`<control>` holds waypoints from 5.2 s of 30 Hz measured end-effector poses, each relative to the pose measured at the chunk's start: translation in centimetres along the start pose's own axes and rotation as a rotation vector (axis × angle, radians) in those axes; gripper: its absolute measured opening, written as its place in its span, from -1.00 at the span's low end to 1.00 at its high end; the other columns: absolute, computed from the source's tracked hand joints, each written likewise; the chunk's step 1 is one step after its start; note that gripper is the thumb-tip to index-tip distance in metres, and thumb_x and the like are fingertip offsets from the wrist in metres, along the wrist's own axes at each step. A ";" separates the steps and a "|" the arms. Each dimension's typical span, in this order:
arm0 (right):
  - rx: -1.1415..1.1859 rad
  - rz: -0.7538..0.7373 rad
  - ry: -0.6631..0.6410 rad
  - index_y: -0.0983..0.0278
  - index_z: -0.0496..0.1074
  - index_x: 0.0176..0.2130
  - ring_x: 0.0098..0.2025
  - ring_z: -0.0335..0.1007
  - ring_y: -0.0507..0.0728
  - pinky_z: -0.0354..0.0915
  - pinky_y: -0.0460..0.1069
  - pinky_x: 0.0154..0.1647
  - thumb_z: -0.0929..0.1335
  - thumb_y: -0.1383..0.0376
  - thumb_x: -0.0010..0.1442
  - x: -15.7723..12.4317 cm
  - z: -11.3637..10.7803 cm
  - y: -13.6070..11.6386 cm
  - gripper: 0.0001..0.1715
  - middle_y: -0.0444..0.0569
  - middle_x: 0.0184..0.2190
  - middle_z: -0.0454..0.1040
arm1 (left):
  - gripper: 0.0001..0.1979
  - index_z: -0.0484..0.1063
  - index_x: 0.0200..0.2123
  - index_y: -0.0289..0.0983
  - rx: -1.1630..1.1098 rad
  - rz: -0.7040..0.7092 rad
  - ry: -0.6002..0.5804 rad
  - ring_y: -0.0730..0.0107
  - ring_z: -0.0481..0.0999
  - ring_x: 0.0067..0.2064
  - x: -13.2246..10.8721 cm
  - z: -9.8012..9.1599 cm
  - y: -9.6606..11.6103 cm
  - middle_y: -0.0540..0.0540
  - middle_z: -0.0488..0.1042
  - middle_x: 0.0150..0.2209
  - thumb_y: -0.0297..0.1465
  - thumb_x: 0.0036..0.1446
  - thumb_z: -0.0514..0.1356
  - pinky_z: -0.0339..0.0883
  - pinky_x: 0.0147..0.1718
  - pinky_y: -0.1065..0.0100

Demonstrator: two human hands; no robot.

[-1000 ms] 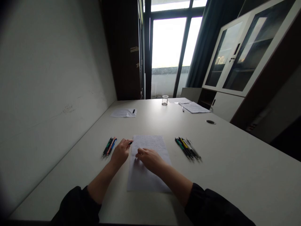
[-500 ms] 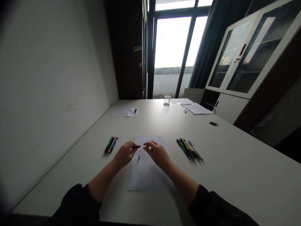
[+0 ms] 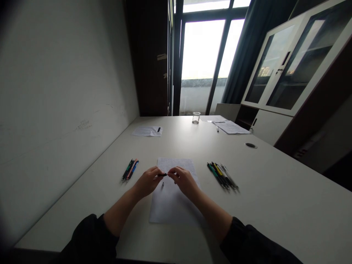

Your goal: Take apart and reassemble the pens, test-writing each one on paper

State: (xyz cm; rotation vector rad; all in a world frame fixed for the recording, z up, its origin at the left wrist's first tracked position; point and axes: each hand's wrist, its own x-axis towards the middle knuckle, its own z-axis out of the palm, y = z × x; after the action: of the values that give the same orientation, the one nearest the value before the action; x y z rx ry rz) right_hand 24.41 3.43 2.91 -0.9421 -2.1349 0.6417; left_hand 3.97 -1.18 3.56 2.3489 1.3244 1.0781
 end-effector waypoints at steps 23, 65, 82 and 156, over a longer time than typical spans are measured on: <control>-0.018 0.039 0.122 0.25 0.44 -0.29 -0.56 0.38 0.00 0.31 -0.07 -0.45 0.27 0.15 0.29 0.0 -0.9 -0.1 -0.74 -0.09 -0.38 0.50 | -0.58 0.40 0.07 -0.13 0.077 0.013 0.020 0.31 0.45 -0.07 0.0 0.5 -1.0 -0.11 0.40 -0.13 -0.63 0.23 0.07 0.40 -0.05 0.24; -0.136 -0.112 -0.219 0.21 0.55 -0.21 -0.27 0.46 0.11 0.30 -0.04 -0.23 0.31 0.30 0.31 -0.2 0.8 1.7 -0.81 -0.02 -0.24 0.52 | -0.59 0.41 0.01 -0.16 0.086 -0.100 0.078 0.32 0.39 -0.22 -0.2 0.5 -1.5 -0.08 0.37 -0.21 -0.65 0.21 0.02 0.37 -0.24 0.32; -0.073 -0.048 -0.032 0.19 0.53 -0.21 -0.25 0.47 0.12 0.33 -0.02 -0.18 0.33 0.28 0.28 0.0 0.5 2.0 -0.84 -0.04 -0.24 0.53 | -0.59 0.42 0.02 -0.16 0.064 -0.098 0.054 0.33 0.42 -0.19 -0.1 0.4 -1.5 -0.09 0.38 -0.19 -0.65 0.21 0.04 0.39 -0.18 0.29; -0.493 -0.507 -0.352 0.19 0.50 -0.15 -0.33 0.39 0.08 0.24 -0.02 -0.30 0.20 0.35 0.36 -5.1 -3.5 -2.1 -0.71 0.00 -0.28 0.51 | -0.77 0.42 -0.10 -0.25 0.007 -0.056 0.109 0.31 0.49 -0.16 -0.1 0.2 -1.1 -0.12 0.47 -0.19 -0.58 0.20 0.12 0.41 -0.15 0.30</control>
State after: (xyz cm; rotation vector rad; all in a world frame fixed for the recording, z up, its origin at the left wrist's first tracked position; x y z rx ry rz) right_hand 28.67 -1.27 4.49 -0.4998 -2.7793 0.0170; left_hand 3.34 -0.60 2.83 2.2721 1.4245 1.2018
